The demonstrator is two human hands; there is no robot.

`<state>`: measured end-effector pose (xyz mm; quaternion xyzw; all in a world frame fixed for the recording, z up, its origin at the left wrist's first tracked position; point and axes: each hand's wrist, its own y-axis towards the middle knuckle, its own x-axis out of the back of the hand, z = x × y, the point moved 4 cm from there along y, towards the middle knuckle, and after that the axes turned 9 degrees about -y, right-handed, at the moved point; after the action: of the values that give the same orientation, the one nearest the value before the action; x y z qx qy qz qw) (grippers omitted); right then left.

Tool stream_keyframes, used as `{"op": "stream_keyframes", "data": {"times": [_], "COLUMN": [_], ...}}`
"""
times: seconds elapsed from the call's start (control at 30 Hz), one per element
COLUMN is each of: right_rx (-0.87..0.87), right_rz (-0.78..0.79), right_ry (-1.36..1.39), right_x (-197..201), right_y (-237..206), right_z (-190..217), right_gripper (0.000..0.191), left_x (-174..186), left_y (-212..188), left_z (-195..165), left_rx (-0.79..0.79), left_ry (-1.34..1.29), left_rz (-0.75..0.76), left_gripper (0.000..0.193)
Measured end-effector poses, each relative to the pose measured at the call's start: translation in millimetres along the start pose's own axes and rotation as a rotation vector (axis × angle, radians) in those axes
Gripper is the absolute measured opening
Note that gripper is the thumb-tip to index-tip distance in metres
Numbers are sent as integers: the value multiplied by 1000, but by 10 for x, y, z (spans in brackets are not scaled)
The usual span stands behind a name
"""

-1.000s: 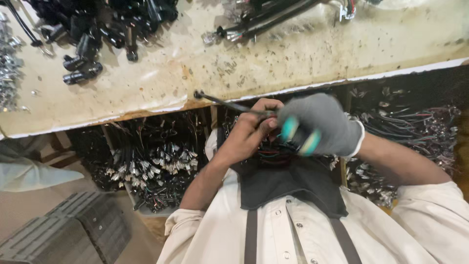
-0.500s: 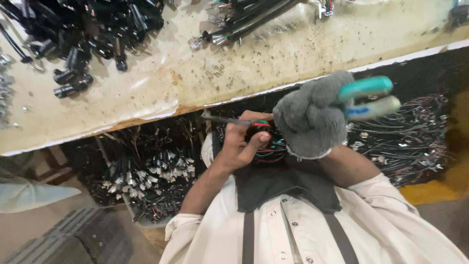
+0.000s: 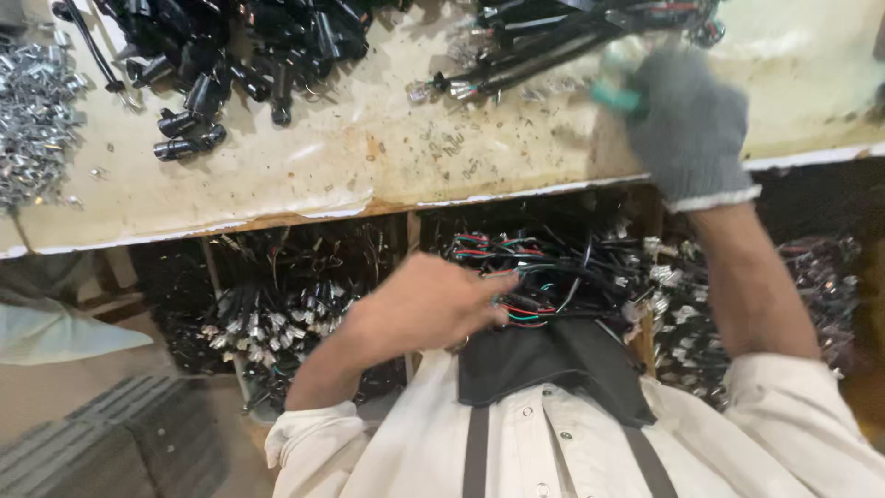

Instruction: The person sits at a workbench assembling wire connectors. They pick up black connector bodies, strip the insulation from the ends of red and green wires using pliers, insert the wires into the connectors, and place finished connector assemblies on the table, occasionally gathering completed harnesses into a bin.

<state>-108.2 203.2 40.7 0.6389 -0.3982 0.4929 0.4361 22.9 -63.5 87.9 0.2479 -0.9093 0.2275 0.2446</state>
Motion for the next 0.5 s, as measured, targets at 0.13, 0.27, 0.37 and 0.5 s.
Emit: {"op": "stream_keyframes", "data": {"times": [0.13,0.27,0.37,0.5], "right_rx": [23,-48,25,-103], "right_rz": [148,314,178,342], "right_ry": [149,199,312,224], "right_x": [-129,-112,79,153], "right_y": [-170,35,176,95], "right_z": [60,-56,-13,187], "right_gripper": [30,32,24,32], "left_x": [885,1449,1557,1529], "left_y": [389,889,914,722], "left_z": [512,1321,1623,1541], "left_rx": [187,21,-178,-322], "left_ry": [493,869,896,172], "left_rz": [-779,-875,-834,-1058], "left_gripper": [16,56,34,37]}}
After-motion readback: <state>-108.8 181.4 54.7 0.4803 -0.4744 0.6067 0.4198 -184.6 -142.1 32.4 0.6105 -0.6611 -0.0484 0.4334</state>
